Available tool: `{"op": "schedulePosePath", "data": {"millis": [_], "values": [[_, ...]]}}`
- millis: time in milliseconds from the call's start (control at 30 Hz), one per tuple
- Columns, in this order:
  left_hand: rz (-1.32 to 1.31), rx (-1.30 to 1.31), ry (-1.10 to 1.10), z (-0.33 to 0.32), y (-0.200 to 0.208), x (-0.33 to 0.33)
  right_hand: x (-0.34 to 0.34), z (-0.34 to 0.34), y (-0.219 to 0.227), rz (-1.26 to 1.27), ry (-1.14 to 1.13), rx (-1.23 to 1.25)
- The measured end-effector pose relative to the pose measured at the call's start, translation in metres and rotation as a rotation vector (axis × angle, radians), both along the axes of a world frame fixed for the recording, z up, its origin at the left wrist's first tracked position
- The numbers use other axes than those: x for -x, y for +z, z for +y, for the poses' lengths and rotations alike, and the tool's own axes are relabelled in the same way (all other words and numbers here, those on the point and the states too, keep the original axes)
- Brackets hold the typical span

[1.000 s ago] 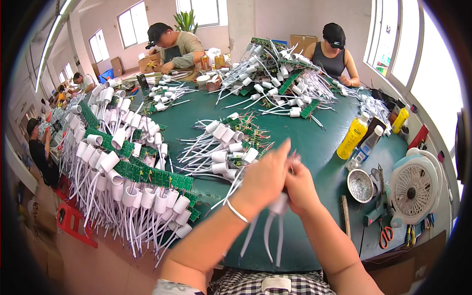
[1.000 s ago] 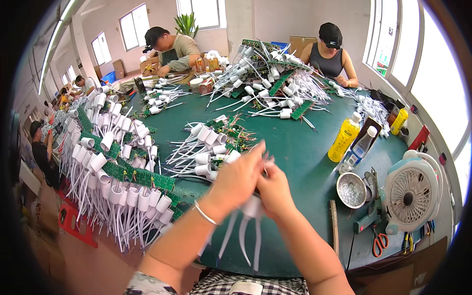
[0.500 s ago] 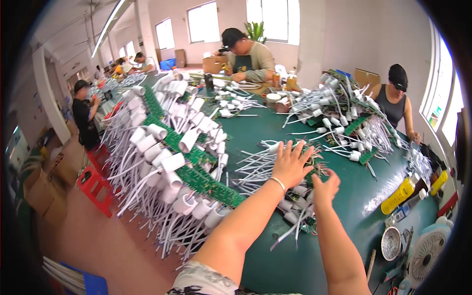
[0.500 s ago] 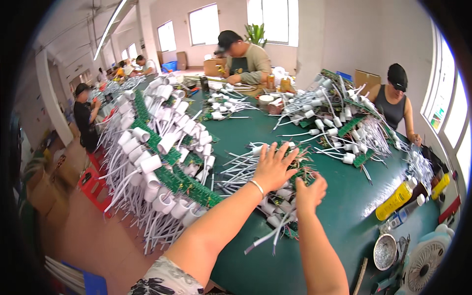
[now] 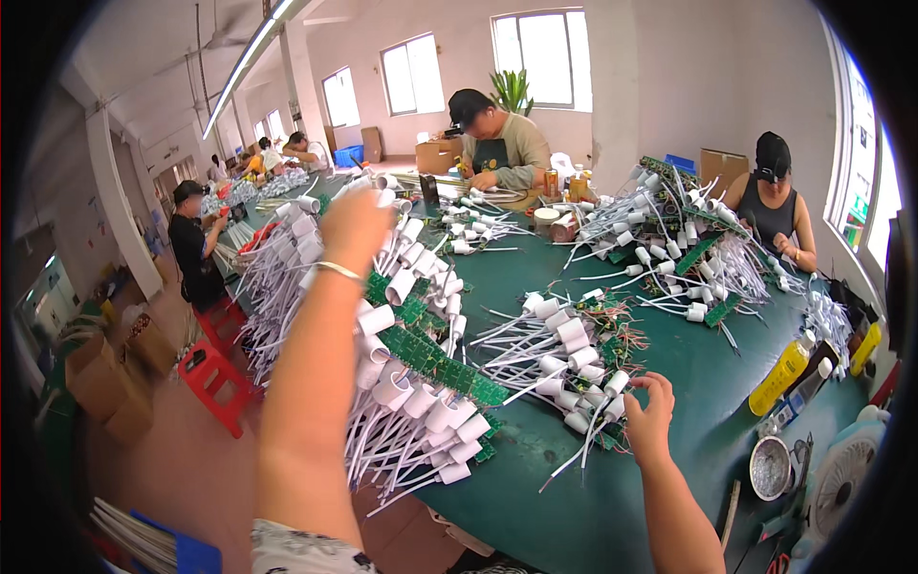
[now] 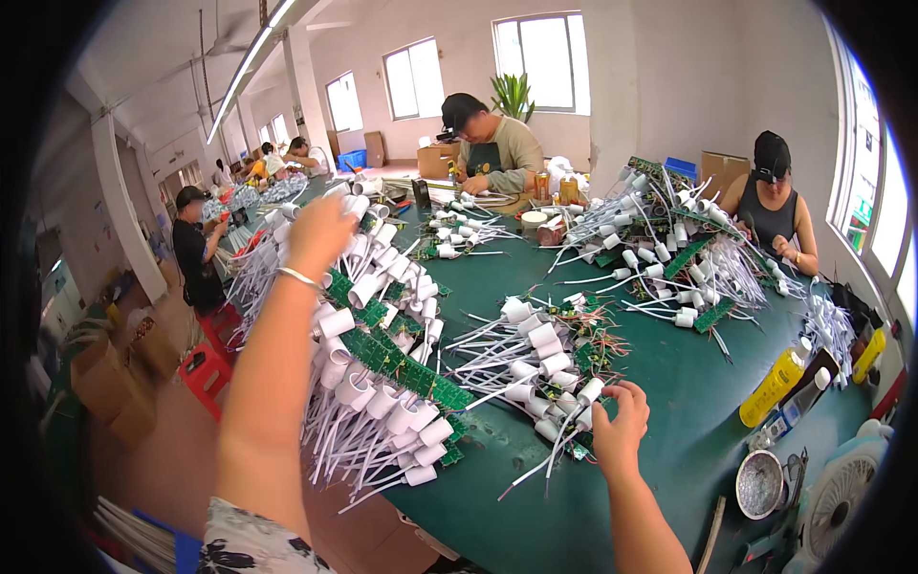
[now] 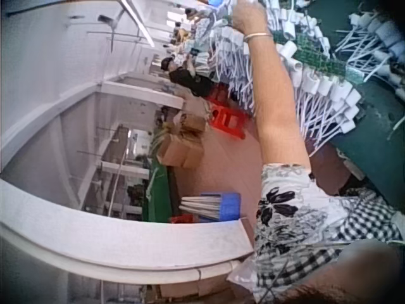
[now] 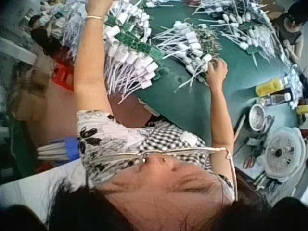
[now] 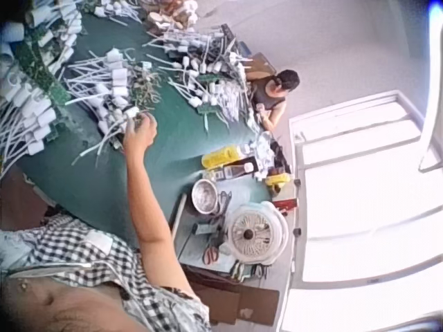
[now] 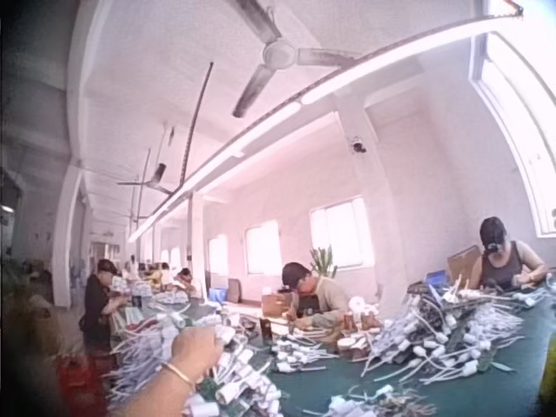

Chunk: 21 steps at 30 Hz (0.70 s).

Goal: The person assembles electronic lighting components by hand, organizing wiring harnesses and circuit boards into plastic housings to form electronic strips on an assembly table.

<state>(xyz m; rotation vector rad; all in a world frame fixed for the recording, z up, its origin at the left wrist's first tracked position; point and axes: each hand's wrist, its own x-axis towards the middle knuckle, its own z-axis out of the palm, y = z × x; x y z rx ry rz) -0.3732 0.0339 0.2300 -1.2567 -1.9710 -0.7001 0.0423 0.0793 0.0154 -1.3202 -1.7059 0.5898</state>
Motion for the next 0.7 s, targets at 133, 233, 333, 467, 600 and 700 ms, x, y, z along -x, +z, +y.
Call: {"op": "schedulePosePath", "data": {"millis": [133,233,333,467,600,700], "values": [[-0.145,0.317,0.385,-0.041,-0.026,0.068,-0.017,-0.005,-0.005,0.006,-0.005,0.004],[-0.363,0.412,0.314,-0.045,-0.029,0.084,-0.016,-0.012,-0.01,-0.009,0.0,0.033],[-0.545,0.383,0.114,-0.046,-0.024,0.093,-0.021,-0.019,-0.012,-0.006,0.036,0.074],[-0.529,0.284,0.032,-0.068,-0.015,0.105,-0.021,-0.022,-0.012,-0.012,0.069,0.077],[-0.485,0.032,-0.195,-0.097,0.018,0.042,-0.015,-0.037,0.005,0.153,0.133,0.21],[0.186,-0.131,-0.45,-0.132,0.038,-0.029,-0.016,-0.046,0.005,0.199,0.217,0.224]]}}
